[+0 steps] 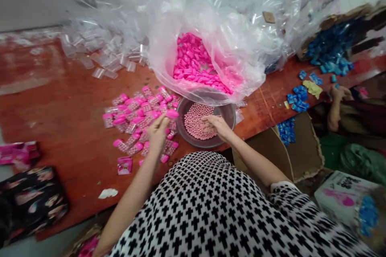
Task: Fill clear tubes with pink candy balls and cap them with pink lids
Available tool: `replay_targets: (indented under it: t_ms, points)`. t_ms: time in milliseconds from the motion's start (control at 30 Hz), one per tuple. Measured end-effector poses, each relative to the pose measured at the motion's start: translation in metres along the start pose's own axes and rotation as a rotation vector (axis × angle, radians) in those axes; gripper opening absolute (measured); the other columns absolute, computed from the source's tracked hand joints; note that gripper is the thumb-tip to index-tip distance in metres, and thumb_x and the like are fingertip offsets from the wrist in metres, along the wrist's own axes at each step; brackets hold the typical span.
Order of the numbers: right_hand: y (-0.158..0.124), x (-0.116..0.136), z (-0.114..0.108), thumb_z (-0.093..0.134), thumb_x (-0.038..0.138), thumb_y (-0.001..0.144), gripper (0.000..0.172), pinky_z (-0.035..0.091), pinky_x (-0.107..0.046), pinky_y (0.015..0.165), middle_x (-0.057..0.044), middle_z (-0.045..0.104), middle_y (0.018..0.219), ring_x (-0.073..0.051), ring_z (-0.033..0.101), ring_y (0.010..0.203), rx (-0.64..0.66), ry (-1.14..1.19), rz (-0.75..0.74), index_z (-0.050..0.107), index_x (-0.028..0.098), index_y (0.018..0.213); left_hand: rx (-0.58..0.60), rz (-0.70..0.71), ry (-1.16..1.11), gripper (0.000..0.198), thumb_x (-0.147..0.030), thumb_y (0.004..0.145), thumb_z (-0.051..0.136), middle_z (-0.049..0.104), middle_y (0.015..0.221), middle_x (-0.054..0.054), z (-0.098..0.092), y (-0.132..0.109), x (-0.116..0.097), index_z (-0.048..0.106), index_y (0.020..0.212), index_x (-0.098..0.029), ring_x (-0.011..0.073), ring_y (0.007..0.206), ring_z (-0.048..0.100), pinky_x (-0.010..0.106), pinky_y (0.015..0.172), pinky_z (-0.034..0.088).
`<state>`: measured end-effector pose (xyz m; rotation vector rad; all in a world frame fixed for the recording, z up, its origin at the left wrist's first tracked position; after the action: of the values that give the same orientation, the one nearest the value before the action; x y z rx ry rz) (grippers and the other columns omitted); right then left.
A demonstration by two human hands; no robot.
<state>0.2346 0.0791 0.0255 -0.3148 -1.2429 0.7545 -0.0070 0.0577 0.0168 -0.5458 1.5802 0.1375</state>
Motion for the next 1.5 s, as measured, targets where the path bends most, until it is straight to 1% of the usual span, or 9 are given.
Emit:
replay_targets:
  t_ms: [100,200,400,600,767,967,1100,1367,1500]
  points:
    - [-0.018,0.016,-0.089,0.059,0.053,0.074,0.037,0.050,-0.024,0.059,-0.003,0.067,0.080,-0.011,0.060,0.062,-0.405,-0.245,-0.264,0.061,0.018,0.083,-0.132,0.118,0.262,0.029,-0.028,0.079,0.061,0.069,0.107,0.006,-0.047,0.019,0.005,0.066,0.104,-0.015,0.0222,0.103,0.061,0.043,0.097,0.044]
    - [-0.032,0.015,-0.176,0.056,0.040,0.077,0.027,0.048,-0.028,0.074,-0.006,0.067,0.090,-0.014,0.061,0.076,-0.822,-0.619,-0.185,0.061,0.017,0.089,-0.189,0.264,0.487,0.035,-0.027,0.080,0.059,0.064,0.115,0.011,-0.058,0.022,0.000,0.064,0.109,-0.010,0.0221,0.112,0.056,0.042,0.102,0.040]
    - [-0.021,-0.022,-0.244,0.068,0.036,0.067,0.042,0.041,-0.037,0.090,-0.018,0.060,0.110,-0.027,0.056,0.104,-1.019,-0.858,0.157,0.061,0.012,0.100,0.044,0.375,0.521,0.035,-0.034,0.085,0.053,0.064,0.117,0.009,0.017,-0.010,-0.024,0.062,0.113,-0.014,0.0192,0.113,0.055,0.040,0.102,0.041]
    - [-0.011,-0.035,-0.246,0.069,0.030,0.062,0.028,0.047,-0.033,0.080,-0.009,0.066,0.085,-0.021,0.061,0.085,-1.043,-0.702,0.059,0.061,0.014,0.083,0.365,0.314,0.351,0.032,-0.036,0.086,0.050,0.066,0.112,0.007,0.094,-0.042,-0.032,0.063,0.110,-0.019,0.0182,0.103,0.061,0.037,0.094,0.047]
    - [-0.045,-0.014,-0.240,0.059,0.033,0.071,0.021,0.050,-0.027,0.064,-0.001,0.062,0.072,-0.012,0.058,0.063,-1.043,-0.542,-0.117,0.056,0.015,0.080,0.616,0.301,0.276,0.032,-0.032,0.084,0.054,0.068,0.108,0.007,0.146,-0.062,-0.040,0.063,0.112,-0.019,0.0181,0.096,0.064,0.033,0.087,0.049]
    - [-0.075,0.035,-0.152,0.070,0.035,0.066,0.023,0.048,-0.025,0.064,0.002,0.062,0.070,-0.010,0.055,0.062,-0.586,-0.286,-0.468,0.062,0.018,0.078,0.819,0.144,0.177,0.041,-0.032,0.076,0.063,0.069,0.103,0.007,0.199,-0.084,-0.043,0.061,0.114,-0.017,0.0175,0.081,0.065,0.028,0.074,0.050]
    - [-0.065,0.039,-0.105,0.074,0.032,0.063,0.020,0.045,-0.025,0.065,0.001,0.063,0.069,-0.010,0.054,0.062,-0.478,-0.146,-0.475,0.065,0.017,0.072,0.859,-0.032,0.103,0.020,-0.032,0.077,0.059,0.065,0.063,0.001,0.200,-0.095,-0.037,0.066,0.082,-0.014,0.0134,0.058,0.061,0.023,0.058,0.047]
    - [-0.010,0.005,-0.057,0.073,0.026,0.052,0.019,0.044,-0.025,0.060,0.003,0.060,0.060,-0.009,0.051,0.056,-0.528,0.173,-0.391,0.061,0.015,0.063,0.583,-0.430,-0.074,0.020,-0.030,0.074,0.063,0.063,0.054,0.002,0.154,-0.091,-0.024,0.059,0.067,-0.012,0.0116,0.047,0.061,0.021,0.048,0.050]
    - [-0.012,0.037,-0.091,0.068,0.031,0.059,0.021,0.042,-0.024,0.056,0.005,0.052,0.051,-0.009,0.048,0.052,-0.755,0.092,-0.462,0.053,0.017,0.056,0.649,-0.479,-0.095,0.026,-0.033,0.069,0.068,0.060,0.048,0.002,0.134,-0.125,-0.021,0.058,0.060,-0.011,0.0112,0.043,0.058,0.021,0.044,0.049]
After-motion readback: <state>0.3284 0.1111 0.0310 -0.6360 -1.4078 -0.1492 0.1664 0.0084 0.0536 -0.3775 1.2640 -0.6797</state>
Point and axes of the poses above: each hand's wrist, its own y-axis towards the middle knuckle, its own z-axis out of the palm, x = y × z, the point moved 7 cm from there along y, towards the middle knuckle
